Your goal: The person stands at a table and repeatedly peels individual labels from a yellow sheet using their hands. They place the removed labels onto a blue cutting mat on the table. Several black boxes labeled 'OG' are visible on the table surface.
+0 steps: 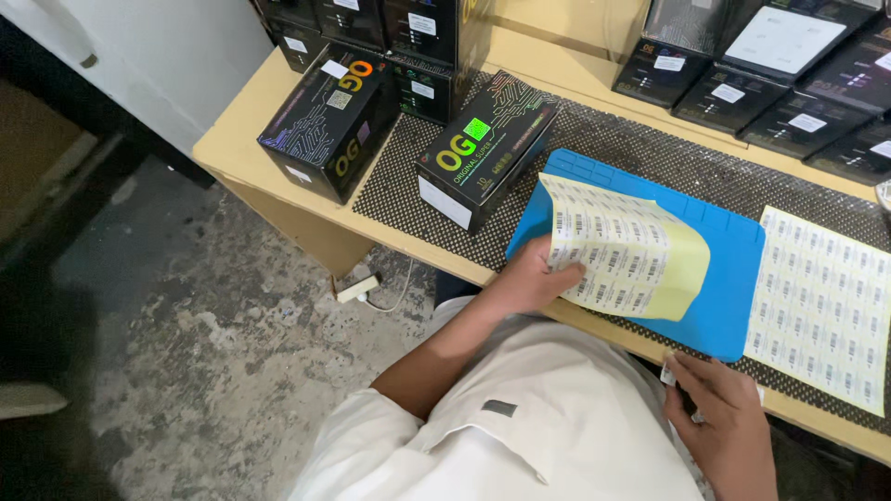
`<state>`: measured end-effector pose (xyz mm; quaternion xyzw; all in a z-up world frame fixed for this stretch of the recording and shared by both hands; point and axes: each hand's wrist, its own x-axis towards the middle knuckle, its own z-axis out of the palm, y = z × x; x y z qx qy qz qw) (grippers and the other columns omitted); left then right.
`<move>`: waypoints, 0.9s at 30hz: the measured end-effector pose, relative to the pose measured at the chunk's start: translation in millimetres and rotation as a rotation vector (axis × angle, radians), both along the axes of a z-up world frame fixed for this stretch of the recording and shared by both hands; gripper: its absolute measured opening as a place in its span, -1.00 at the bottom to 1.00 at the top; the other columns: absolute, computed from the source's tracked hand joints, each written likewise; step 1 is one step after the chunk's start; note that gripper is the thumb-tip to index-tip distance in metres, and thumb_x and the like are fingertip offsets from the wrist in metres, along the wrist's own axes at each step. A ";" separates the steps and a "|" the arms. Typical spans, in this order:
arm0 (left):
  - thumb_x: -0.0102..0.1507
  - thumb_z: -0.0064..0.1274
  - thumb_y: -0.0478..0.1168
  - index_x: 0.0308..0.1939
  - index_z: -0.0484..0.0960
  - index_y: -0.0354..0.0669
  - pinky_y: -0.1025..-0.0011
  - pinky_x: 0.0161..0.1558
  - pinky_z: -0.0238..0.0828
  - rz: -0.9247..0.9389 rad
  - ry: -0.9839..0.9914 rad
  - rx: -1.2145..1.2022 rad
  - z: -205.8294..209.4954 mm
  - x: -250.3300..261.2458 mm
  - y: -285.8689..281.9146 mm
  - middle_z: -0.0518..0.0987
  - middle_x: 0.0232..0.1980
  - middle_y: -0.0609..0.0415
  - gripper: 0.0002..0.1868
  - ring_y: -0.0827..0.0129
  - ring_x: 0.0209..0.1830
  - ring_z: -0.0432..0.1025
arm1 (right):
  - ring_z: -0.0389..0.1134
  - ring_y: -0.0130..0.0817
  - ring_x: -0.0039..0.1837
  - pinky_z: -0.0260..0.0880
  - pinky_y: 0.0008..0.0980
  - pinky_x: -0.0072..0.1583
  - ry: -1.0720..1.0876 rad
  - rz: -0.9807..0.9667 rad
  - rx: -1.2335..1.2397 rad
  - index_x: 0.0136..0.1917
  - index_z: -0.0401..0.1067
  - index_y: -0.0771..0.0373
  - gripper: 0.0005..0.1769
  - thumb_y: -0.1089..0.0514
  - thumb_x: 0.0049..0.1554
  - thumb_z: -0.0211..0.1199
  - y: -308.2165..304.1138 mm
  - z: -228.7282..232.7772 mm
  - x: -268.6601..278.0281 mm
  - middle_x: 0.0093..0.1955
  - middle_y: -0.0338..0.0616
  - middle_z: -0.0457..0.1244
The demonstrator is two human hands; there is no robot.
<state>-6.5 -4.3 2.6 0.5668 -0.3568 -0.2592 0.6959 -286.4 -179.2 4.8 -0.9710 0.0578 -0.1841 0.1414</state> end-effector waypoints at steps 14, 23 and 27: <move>0.27 -0.02 -0.31 0.25 0.56 -0.21 0.33 0.27 0.45 0.004 0.079 0.054 6.1 -3.1 1.6 0.59 0.29 0.03 -0.56 0.38 0.25 0.47 | 0.39 0.06 0.19 0.34 0.11 0.06 -0.027 0.000 0.010 0.32 0.51 0.22 -0.49 0.27 0.07 0.35 -2.0 0.5 -0.5 0.31 -0.02 0.35; 0.32 0.02 -0.30 0.24 0.57 -0.25 0.30 0.28 0.46 -0.036 -0.004 -0.024 4.6 -2.3 6.4 0.58 0.28 0.02 -0.61 0.39 0.25 0.46 | 0.31 0.04 0.38 0.36 0.16 0.29 -0.021 0.041 -0.016 0.46 0.35 0.06 -0.28 0.05 0.05 0.42 2.6 6.0 -4.5 0.43 -0.08 0.27; 0.33 0.07 -0.28 0.20 0.61 -0.21 0.29 0.18 0.55 -0.083 0.008 -0.045 -2.7 -2.8 9.7 0.62 0.24 0.02 -0.65 0.39 0.20 0.50 | 0.27 0.09 0.42 0.30 0.16 0.36 -0.040 0.070 0.027 0.48 0.35 0.04 -0.28 0.06 0.06 0.43 7.8 12.6 -4.6 0.46 -0.14 0.25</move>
